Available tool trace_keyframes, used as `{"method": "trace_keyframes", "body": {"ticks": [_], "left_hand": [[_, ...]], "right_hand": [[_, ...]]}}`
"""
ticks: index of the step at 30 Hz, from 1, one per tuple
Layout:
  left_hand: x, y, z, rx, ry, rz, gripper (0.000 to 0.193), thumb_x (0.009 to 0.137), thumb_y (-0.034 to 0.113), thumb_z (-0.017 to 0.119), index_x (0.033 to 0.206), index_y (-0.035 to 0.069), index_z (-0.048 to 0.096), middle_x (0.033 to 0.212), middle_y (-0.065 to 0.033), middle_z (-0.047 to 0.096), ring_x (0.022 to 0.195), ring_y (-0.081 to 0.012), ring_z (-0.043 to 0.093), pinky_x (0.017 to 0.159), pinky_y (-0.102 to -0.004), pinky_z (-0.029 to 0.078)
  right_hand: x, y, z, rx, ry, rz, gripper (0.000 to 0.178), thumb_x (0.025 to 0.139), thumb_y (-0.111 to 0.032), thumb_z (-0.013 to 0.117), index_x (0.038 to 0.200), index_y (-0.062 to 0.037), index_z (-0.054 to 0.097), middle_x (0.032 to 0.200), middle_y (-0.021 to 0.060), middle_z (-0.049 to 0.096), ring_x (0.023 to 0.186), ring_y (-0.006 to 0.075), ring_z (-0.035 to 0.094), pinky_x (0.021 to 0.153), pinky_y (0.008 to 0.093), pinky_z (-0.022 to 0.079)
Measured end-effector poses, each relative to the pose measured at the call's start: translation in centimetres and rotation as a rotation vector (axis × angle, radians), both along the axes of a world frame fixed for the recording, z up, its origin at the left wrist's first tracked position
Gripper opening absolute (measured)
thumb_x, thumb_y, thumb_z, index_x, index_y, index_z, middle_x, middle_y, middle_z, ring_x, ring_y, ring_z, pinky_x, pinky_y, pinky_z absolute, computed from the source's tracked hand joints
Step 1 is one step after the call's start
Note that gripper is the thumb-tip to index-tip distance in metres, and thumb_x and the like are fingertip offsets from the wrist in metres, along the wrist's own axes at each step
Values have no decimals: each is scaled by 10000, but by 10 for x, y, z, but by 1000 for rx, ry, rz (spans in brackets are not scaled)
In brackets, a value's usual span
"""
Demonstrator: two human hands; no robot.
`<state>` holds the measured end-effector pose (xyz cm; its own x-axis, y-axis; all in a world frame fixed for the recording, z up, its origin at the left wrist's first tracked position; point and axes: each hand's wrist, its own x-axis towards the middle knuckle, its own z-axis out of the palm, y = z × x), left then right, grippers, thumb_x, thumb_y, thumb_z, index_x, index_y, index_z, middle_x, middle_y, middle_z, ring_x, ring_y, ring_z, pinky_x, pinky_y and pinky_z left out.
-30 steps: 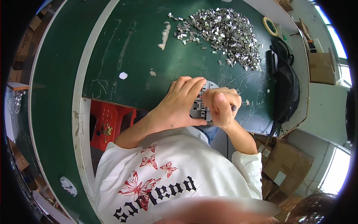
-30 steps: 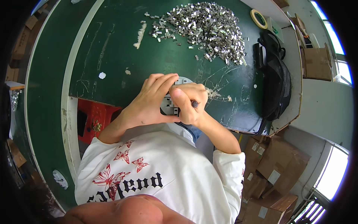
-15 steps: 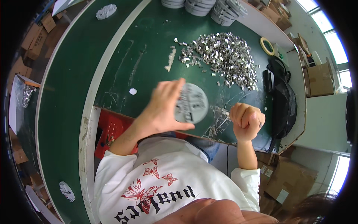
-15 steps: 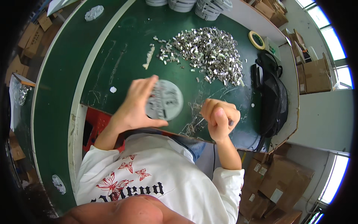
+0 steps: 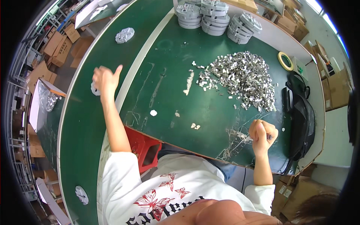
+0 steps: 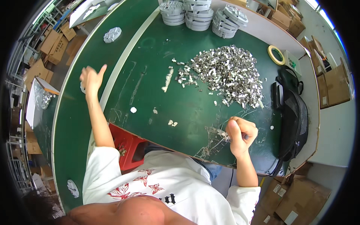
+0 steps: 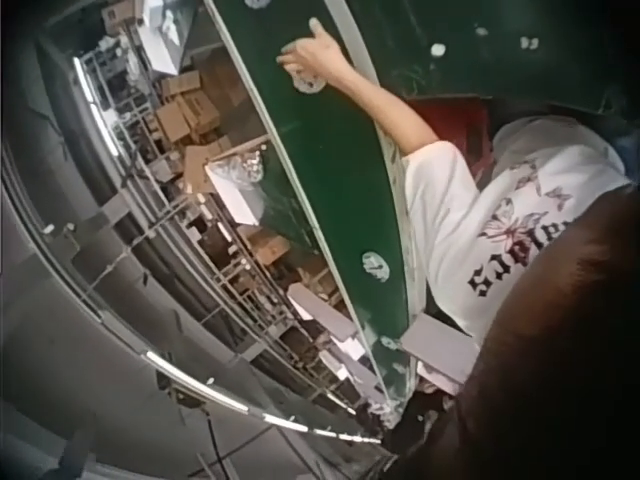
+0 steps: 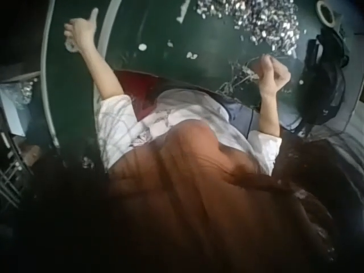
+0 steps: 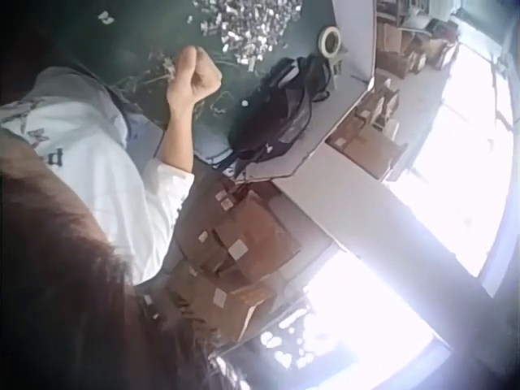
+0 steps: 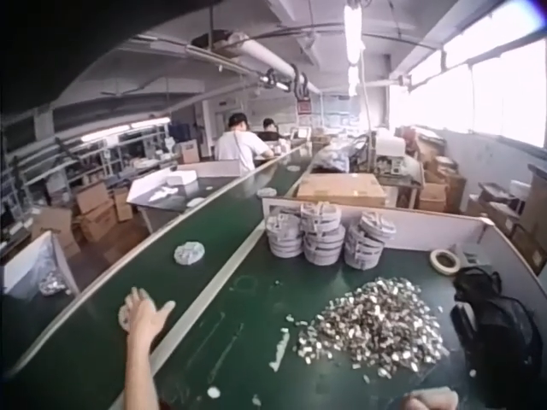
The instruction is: Manually inserting small metal pins into a circular electronic component base at a workbench.
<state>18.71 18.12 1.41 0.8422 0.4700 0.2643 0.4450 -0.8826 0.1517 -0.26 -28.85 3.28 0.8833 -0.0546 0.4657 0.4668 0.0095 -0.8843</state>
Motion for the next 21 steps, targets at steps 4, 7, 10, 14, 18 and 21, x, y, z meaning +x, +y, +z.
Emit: {"method": "trace_keyframes", "body": {"ticks": [4, 7, 10, 14, 18, 21], "left_hand": [[112, 20, -59, 141, -238, -246, 689, 898, 439, 676, 1359, -37, 488, 1427, -275, 449, 1206, -465, 543, 957, -611, 476], [166, 48, -75, 4, -336, -322, 575, 920, 348, 633, 1359, -1, 509, 1425, -252, 466, 1185, -455, 559, 975, -587, 472], [184, 48, -64, -22, -203, -379, 466, 900, 255, 652, 1297, 25, 570, 1352, -221, 540, 1148, -418, 585, 972, -529, 479], [200, 77, -85, -18, -321, -482, 313, 889, 145, 654, 1181, 34, 635, 1189, -194, 626, 1103, -374, 602, 933, -481, 489], [165, 10, -58, -53, -493, -621, 193, 887, 54, 639, 1078, 34, 662, 1043, -158, 656, 1031, -356, 618, 889, -451, 494], [128, -29, -18, -179, -559, -710, 202, 897, 52, 640, 1097, 30, 657, 1026, -154, 645, 985, -336, 625, 873, -425, 500]], "right_hand": [[2, -1, 1, -121, 80, -212, 260, 926, 1, 605, 685, -15, 507, 609, 29, 491, 494, 56, 340, 450, 237, 257], [7, 17, 20, -300, 277, -246, 84, 877, 36, 673, 942, 13, 624, 716, 14, 553, 525, 23, 381, 474, 210, 272], [14, 18, 24, -637, 268, -204, 221, 868, 7, 694, 1085, -20, 661, 806, 11, 595, 548, 44, 442, 495, 218, 338], [41, 20, 7, -820, 215, -90, 233, 872, -28, 695, 1101, -59, 666, 910, 51, 620, 568, 129, 545, 519, 296, 432], [75, 35, -14, -999, 150, -104, 212, 875, -47, 683, 1084, -60, 651, 962, 115, 623, 617, 269, 617, 589, 394, 502], [92, 43, -28, -1158, 118, -149, 178, 876, -53, 669, 1050, -53, 631, 974, 142, 617, 675, 349, 636, 626, 441, 511]]}}
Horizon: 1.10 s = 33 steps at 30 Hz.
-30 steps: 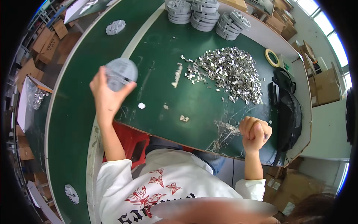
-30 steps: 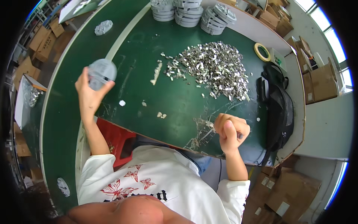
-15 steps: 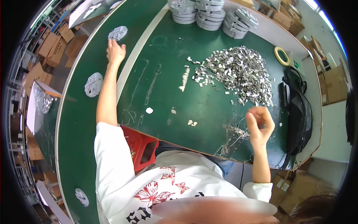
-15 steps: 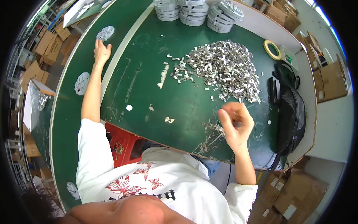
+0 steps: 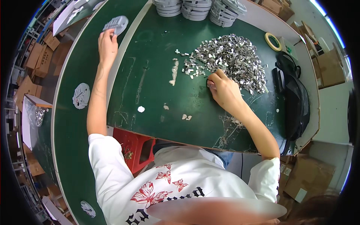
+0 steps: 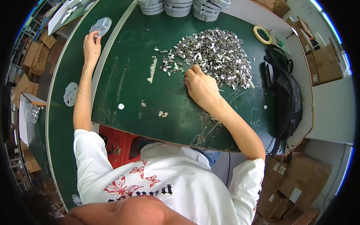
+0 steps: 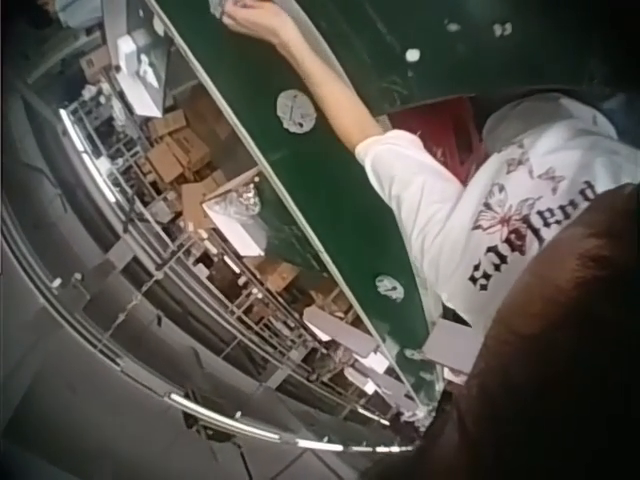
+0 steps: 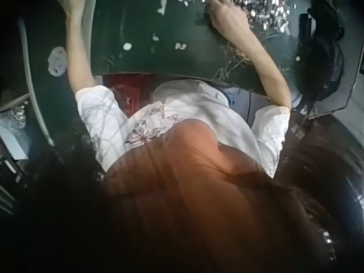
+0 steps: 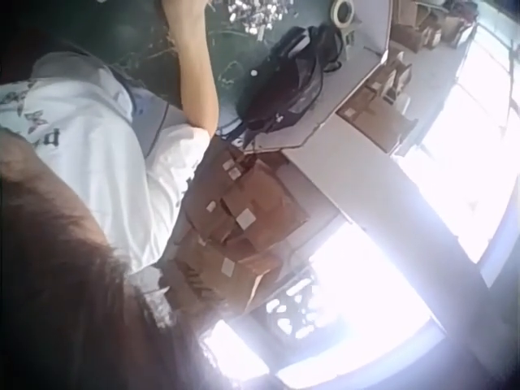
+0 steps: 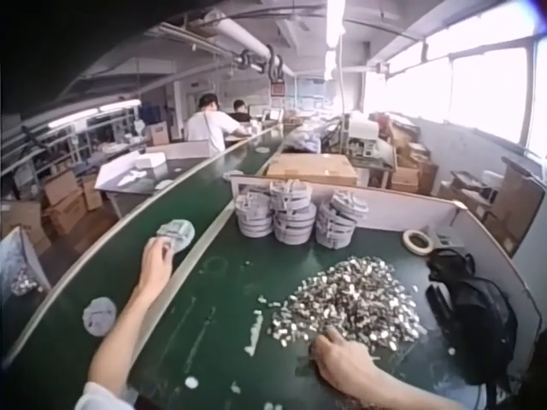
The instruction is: Manually inserting small metal pins into a circular electronic component base at a workbench.
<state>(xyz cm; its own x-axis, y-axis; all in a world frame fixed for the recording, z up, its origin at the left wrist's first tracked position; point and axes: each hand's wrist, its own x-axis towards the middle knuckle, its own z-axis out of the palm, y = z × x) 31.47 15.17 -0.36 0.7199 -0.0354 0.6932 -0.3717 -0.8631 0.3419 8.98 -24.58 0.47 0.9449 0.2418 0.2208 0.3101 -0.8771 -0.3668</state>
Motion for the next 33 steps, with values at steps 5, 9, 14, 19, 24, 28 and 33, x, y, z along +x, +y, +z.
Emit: {"method": "trace_keyframes", "body": {"ticks": [5, 9, 14, 19, 24, 28, 33], "left_hand": [[-87, -75, 76, -122, 4, -248, 238, 900, 57, 661, 1136, 26, 645, 987, -134, 623, 899, -278, 634, 834, -359, 507], [-164, -127, 106, -7, 131, -528, 222, 885, 15, 676, 1106, 27, 651, 1009, -107, 630, 907, -243, 629, 830, -324, 506], [-239, -166, 81, 56, 346, -968, 246, 825, -48, 694, 1058, 25, 661, 1030, -115, 605, 975, -286, 612, 802, -363, 526], [-280, -176, 39, 105, 401, -1140, 246, 814, -41, 702, 1050, 13, 663, 1025, -117, 609, 947, -280, 606, 825, -370, 520], [-290, -175, 27, 20, 482, -1140, 197, 823, -17, 711, 1014, 16, 672, 1003, -96, 623, 912, -265, 606, 805, -375, 508], [-289, -191, 21, -178, 548, -976, 152, 834, 1, 719, 980, 16, 678, 980, -73, 631, 886, -257, 603, 778, -374, 499], [-291, -219, 8, -276, 548, -857, 137, 839, 26, 731, 969, 25, 688, 945, -56, 624, 851, -252, 584, 742, -372, 489]], "right_hand": [[-14, -5, 11, -7, 51, 52, 146, 867, -4, 645, 1005, -37, 611, 986, 149, 633, 710, 379, 636, 642, 452, 513], [-33, -30, 24, 185, -62, 52, 160, 881, 7, 642, 1038, -26, 636, 936, 128, 635, 663, 298, 623, 606, 404, 500], [-54, -43, 62, 378, -2, -134, 157, 866, 2, 691, 1022, -16, 702, 875, 55, 663, 566, 101, 491, 527, 261, 404], [-87, -43, 74, 507, 138, -194, 128, 825, 20, 733, 940, -31, 758, 846, -4, 698, 542, 3, 394, 487, 195, 306], [-98, -43, 65, 571, 68, -61, 133, 788, 42, 759, 888, -44, 777, 821, -24, 713, 540, -9, 376, 469, 198, 265], [-101, -39, 59, 600, 151, -47, 142, 765, 48, 773, 875, -42, 775, 830, -20, 716, 538, -8, 369, 467, 197, 249], [-96, -35, 58, 600, 287, -77, 119, 765, 38, 774, 858, -36, 768, 837, -16, 718, 537, -5, 369, 469, 197, 254]]}}
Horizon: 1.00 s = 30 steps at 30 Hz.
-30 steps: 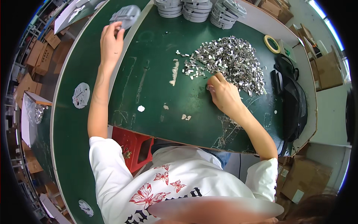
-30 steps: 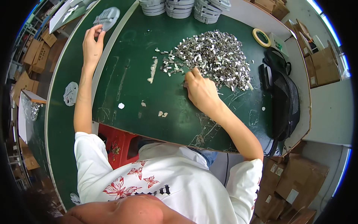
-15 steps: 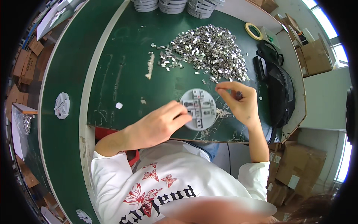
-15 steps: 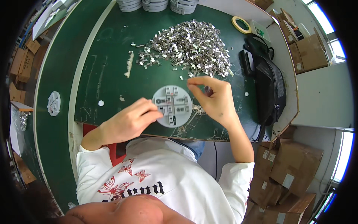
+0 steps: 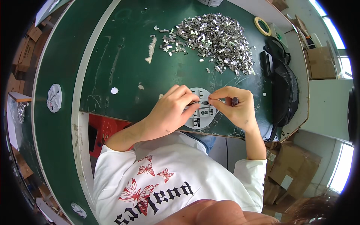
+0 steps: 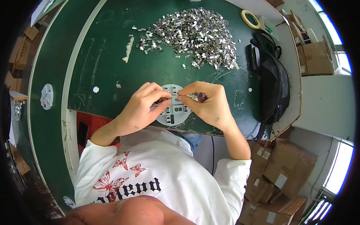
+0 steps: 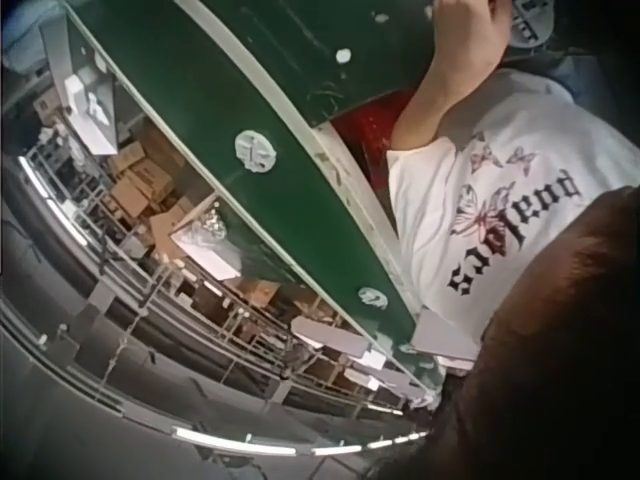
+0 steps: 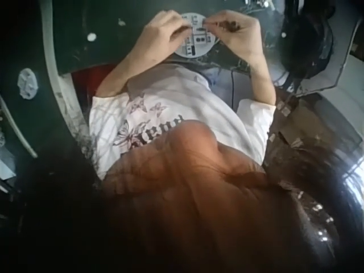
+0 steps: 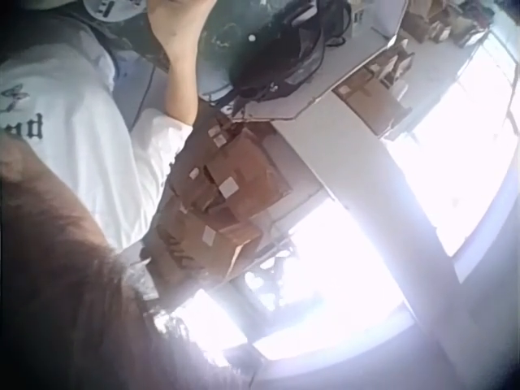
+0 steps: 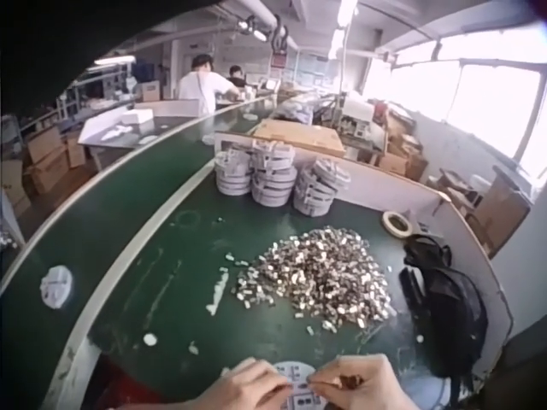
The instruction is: Manually inserting small metal pins into a circular electronic component base at a workbench.
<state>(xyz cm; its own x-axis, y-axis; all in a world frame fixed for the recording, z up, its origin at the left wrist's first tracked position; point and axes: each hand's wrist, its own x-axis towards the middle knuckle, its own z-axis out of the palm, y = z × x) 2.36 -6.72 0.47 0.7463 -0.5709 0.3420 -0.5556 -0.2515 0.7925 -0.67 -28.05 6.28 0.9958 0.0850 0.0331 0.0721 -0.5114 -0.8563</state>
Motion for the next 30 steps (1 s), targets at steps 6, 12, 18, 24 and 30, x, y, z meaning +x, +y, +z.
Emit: {"method": "trace_keyframes", "body": {"ticks": [6, 12, 18, 24, 30], "left_hand": [[0, -1, -4, -19, -11, -12, 148, 836, 36, 739, 977, 42, 695, 923, -50, 602, 846, -245, 565, 728, -365, 478], [1, -1, -5, -33, -12, -16, 129, 837, 35, 737, 957, 51, 692, 933, -45, 592, 861, -245, 561, 742, -362, 474], [2, -1, -7, -44, -24, -20, 125, 838, 29, 734, 952, 51, 688, 935, -47, 591, 865, -250, 560, 747, -367, 473], [1, 1, -9, -75, -14, -17, 132, 841, 18, 726, 961, 41, 675, 950, -60, 593, 877, -255, 570, 756, -366, 480], [-1, 8, -8, -88, -30, 15, 149, 836, -9, 719, 970, 18, 660, 979, -81, 600, 881, -268, 592, 762, -369, 497]], "right_hand": [[1, 1, -3, -17, 127, 27, 73, 807, -9, 751, 877, -29, 746, 806, -21, 699, 571, 24, 366, 498, 216, 281], [7, 3, -2, -66, 210, 70, 72, 834, -26, 729, 906, -22, 735, 771, -31, 665, 592, 44, 358, 517, 230, 295], [11, 3, -2, -110, 246, 99, 66, 839, -25, 725, 904, -17, 735, 746, -34, 645, 592, 43, 350, 514, 236, 296], [14, 5, 0, -137, 290, 126, 61, 845, -21, 716, 904, -8, 727, 763, -11, 658, 588, 49, 403, 511, 231, 324], [4, 11, -16, -229, -75, 239, 141, 807, 58, 681, 934, -2, 682, 857, 79, 675, 645, 163, 616, 557, 280, 480]]}}
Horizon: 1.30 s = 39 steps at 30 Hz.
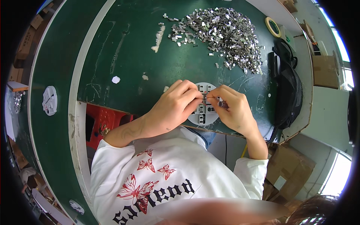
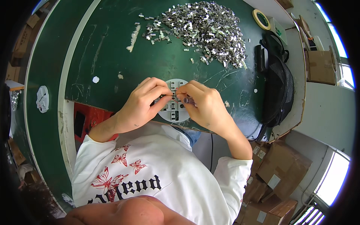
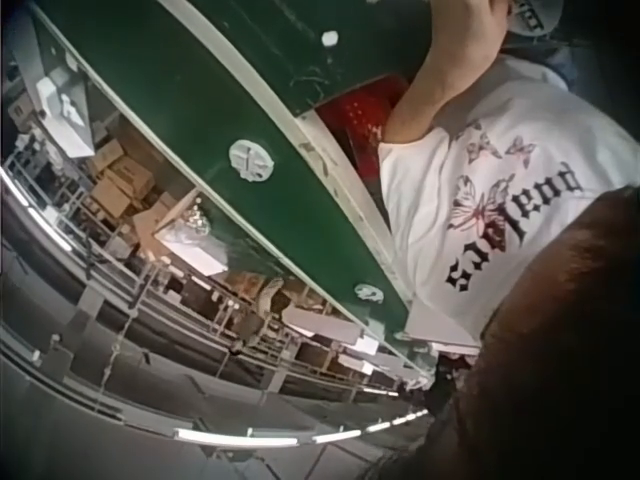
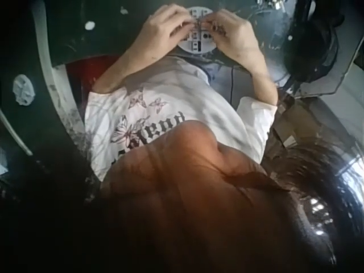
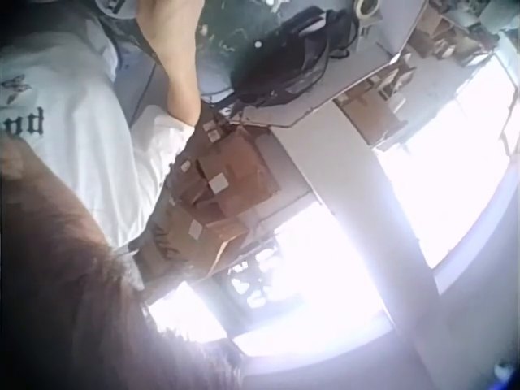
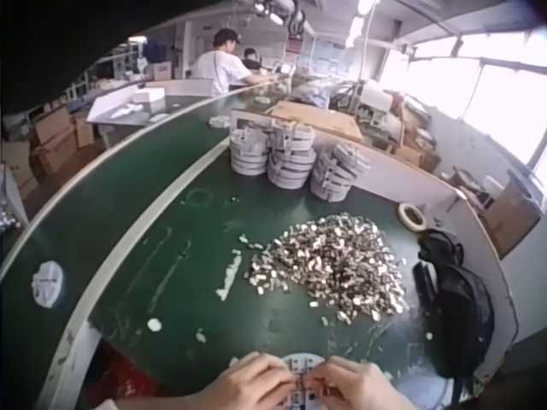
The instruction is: Manually inserting small metal pins into a circular electronic component base at a workbench.
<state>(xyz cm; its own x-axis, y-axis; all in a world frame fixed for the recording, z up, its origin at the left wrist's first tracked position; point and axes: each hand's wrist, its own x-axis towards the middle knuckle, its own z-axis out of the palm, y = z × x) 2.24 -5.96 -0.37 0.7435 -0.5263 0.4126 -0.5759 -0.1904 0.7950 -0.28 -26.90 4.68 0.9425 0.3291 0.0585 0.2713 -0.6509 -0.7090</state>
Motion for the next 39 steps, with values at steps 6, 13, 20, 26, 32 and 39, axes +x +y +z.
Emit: {"method": "trace_keyframes", "body": {"ticks": [6, 13, 20, 26, 32, 39], "left_hand": [[-2, 2, -1, 5, -33, 21, 171, 824, -41, 714, 978, -5, 648, 998, -97, 602, 878, -281, 605, 762, -373, 510], [0, 3, -3, 9, -39, 21, 173, 820, -46, 712, 975, -11, 646, 1003, -102, 605, 880, -281, 609, 761, -373, 512], [1, 6, -7, -18, -15, 2, 183, 811, -46, 718, 977, -13, 649, 1019, -108, 609, 894, -289, 612, 770, -370, 514], [-5, 15, -1, 30, 32, -30, 535, 788, 169, 815, 1233, -17, 584, 1242, -145, 560, 1148, -329, 544, 948, -419, 465], [-12, 6, -11, 215, -40, -22, 1003, 712, 399, 858, 1451, -48, 347, 1454, -179, 406, 1363, -345, 362, 1106, -489, 304], [-10, 6, -11, 285, -28, -72, 1077, 698, 432, 856, 1478, -54, 295, 1488, -186, 373, 1394, -343, 326, 1135, -492, 250]], "right_hand": [[-5, 7, 2, -95, -99, 62, 307, 701, 132, 651, 975, -5, 644, 865, 103, 653, 697, 254, 675, 598, 341, 546], [-5, 13, 1, -250, -130, 143, 342, 646, 122, 649, 967, 10, 614, 827, 102, 613, 660, 275, 649, 585, 371, 541], [0, 24, 3, -308, -116, 189, 216, 689, 107, 658, 864, 9, 575, 738, 108, 533, 596, 265, 602, 544, 393, 505], [12, 21, 17, 26, 79, 3, 250, 887, -4, 609, 676, -34, 478, 605, 70, 425, 498, 202, 479, 454, 338, 411], [21, 23, 4, 1015, 72, 35, 490, 1028, -299, 449, 586, -112, 353, 527, -3, 371, 476, 120, 299, 433, 278, 276], [25, 29, -12, 1100, 194, 42, 540, 1039, -366, 400, 562, -126, 317, 486, -12, 330, 448, 122, 262, 427, 294, 244]]}}
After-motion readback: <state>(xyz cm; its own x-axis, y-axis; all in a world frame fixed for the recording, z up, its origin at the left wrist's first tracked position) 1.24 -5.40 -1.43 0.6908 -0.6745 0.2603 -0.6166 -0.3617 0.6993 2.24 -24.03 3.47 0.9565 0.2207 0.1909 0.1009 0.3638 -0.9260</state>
